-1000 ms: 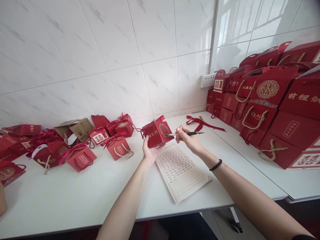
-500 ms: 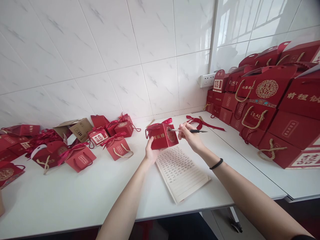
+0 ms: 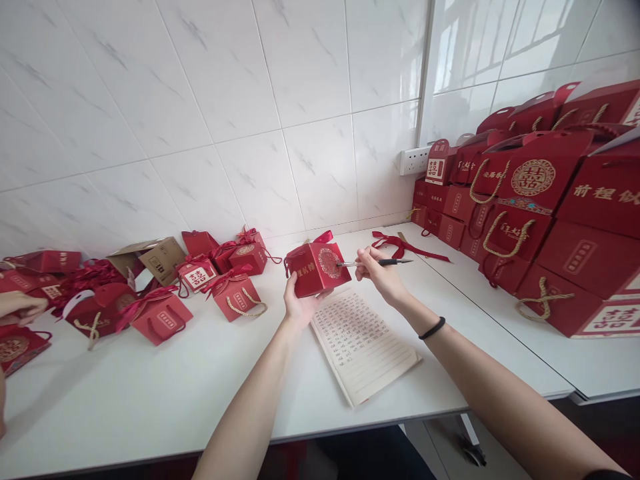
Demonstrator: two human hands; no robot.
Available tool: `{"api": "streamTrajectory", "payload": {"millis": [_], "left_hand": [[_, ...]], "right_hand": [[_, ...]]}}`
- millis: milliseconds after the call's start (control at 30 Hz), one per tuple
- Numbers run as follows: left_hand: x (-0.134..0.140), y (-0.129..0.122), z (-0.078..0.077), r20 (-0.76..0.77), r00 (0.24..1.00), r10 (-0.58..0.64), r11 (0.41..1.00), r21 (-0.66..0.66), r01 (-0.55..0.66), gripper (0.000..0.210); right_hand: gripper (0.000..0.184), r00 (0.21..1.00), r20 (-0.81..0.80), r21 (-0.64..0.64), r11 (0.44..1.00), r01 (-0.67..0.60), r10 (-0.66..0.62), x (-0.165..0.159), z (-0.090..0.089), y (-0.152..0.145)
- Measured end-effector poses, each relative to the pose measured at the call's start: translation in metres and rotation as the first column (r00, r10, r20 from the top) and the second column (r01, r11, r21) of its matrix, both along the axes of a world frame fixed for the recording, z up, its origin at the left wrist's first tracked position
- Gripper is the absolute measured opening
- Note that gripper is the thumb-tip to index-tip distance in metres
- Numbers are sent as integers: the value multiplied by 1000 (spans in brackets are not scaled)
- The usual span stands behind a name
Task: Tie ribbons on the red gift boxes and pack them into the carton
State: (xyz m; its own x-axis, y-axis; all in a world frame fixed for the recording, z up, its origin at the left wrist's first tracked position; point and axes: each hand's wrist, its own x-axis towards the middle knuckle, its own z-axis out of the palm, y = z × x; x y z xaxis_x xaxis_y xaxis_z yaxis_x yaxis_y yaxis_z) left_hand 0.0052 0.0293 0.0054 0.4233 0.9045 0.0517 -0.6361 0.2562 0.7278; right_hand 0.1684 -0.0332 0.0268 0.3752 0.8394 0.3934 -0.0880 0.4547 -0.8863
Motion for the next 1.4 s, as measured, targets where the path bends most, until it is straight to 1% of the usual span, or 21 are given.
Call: {"api": "streamTrajectory", "payload": {"millis": [167, 300, 500, 633, 733, 867, 1000, 1167, 1300, 1400], "left_hand": [[0, 2, -1, -18, 999, 34, 999, -8, -34, 41], [1, 3, -6, -64, 997, 44, 999, 2, -44, 37], [2, 1, -11, -120, 992, -37, 998, 43, 42, 33], [2, 0, -9, -88, 995, -43, 999, 15, 44, 31], [2, 0, -6, -48, 998, -32, 999, 11, 32, 33], [0, 0, -3, -24, 999, -27, 1000, 14, 27, 37], [0, 1, -2, -21, 1000, 8, 1000, 8, -8, 41], [1, 4, -8, -77, 995, 63, 998, 22, -61, 32], [2, 2, -13, -134, 991, -2, 998, 55, 10, 32], [3, -2, -13, -163, 986, -43, 997, 55, 52, 31]], "right_hand": [[53, 998, 46, 6, 999, -36, 35, -3, 2, -3], [53, 995, 68, 29, 997, -78, 75, -5, 5, -5], [52, 1000, -6, 46, 999, -20, 20, 0, 4, -3], [52, 999, -36, 28, 999, 35, -34, 4, 2, 0], [54, 998, -31, 22, 999, 47, -47, 4, 2, 1], [53, 1000, 3, 3, 1000, 16, -16, 3, 2, 1], [53, 1000, 10, -12, 1000, -23, 24, 0, 2, -1], [51, 995, 34, -16, 996, -91, 92, -2, 1, -3], [52, 998, 0, 26, 998, -58, 58, 0, 2, -2], [51, 999, -44, 48, 999, -15, 17, 3, 4, -1]]}}
